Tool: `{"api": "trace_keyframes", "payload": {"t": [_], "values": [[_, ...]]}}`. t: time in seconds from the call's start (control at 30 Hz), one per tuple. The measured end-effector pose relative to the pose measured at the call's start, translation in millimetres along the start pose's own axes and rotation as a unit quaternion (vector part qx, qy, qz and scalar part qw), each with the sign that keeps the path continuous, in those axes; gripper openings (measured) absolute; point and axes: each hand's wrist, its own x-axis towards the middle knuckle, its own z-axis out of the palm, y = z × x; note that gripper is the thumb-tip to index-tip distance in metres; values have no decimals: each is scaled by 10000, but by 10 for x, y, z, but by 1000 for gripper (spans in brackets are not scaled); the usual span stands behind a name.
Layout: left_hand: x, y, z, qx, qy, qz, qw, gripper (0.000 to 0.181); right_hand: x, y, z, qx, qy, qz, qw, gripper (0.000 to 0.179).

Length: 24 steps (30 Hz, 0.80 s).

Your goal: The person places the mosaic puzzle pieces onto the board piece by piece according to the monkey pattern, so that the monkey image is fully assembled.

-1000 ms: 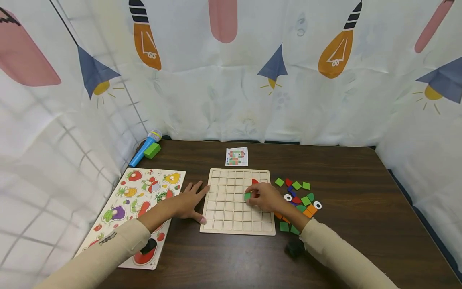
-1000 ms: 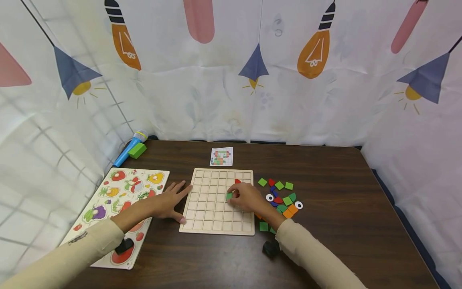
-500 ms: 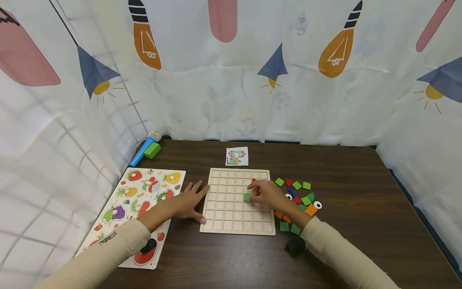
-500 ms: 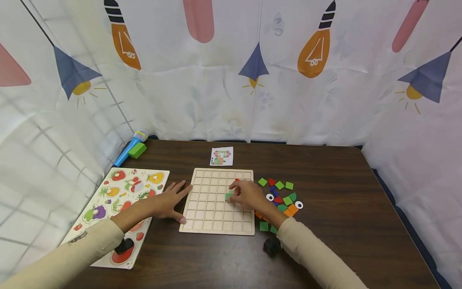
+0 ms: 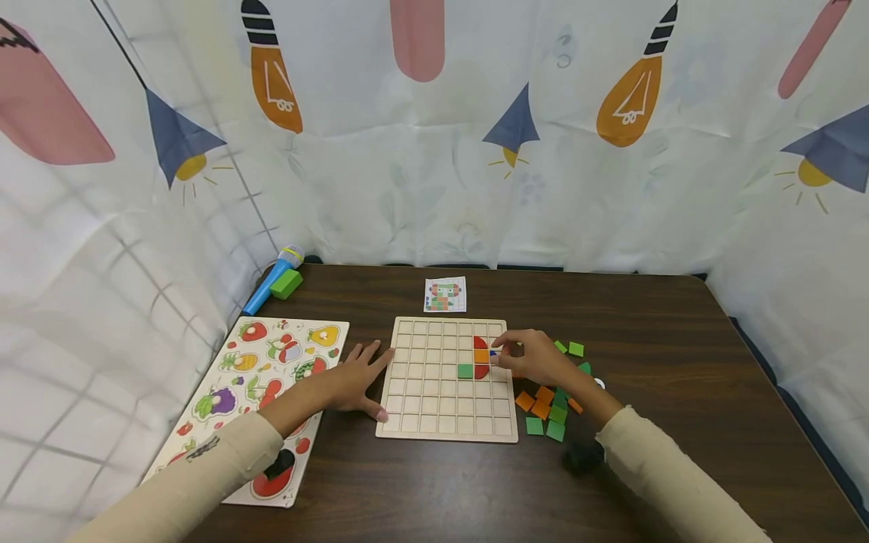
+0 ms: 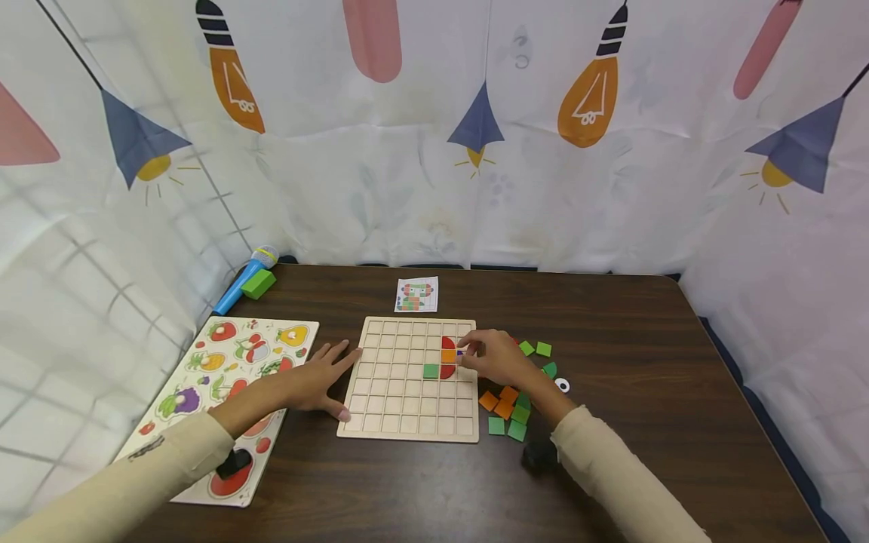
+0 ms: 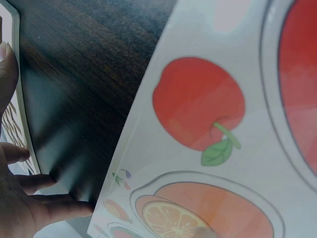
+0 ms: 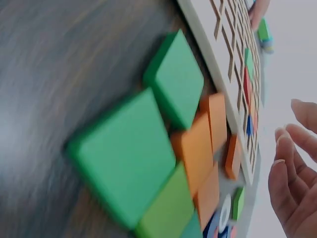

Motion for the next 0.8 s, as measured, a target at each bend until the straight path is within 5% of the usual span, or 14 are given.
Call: {"api": "trace_keyframes", "payload": {"t": [0.4, 0.8], "values": [[-14, 20, -19, -51, -21, -20, 10000, 112, -208, 314, -361, -7, 388, -207, 9990, 27], [-18, 7, -19, -99, -15, -31, 9999, 112, -378, 651, -622, 74, 493, 95, 9987, 26]]}}
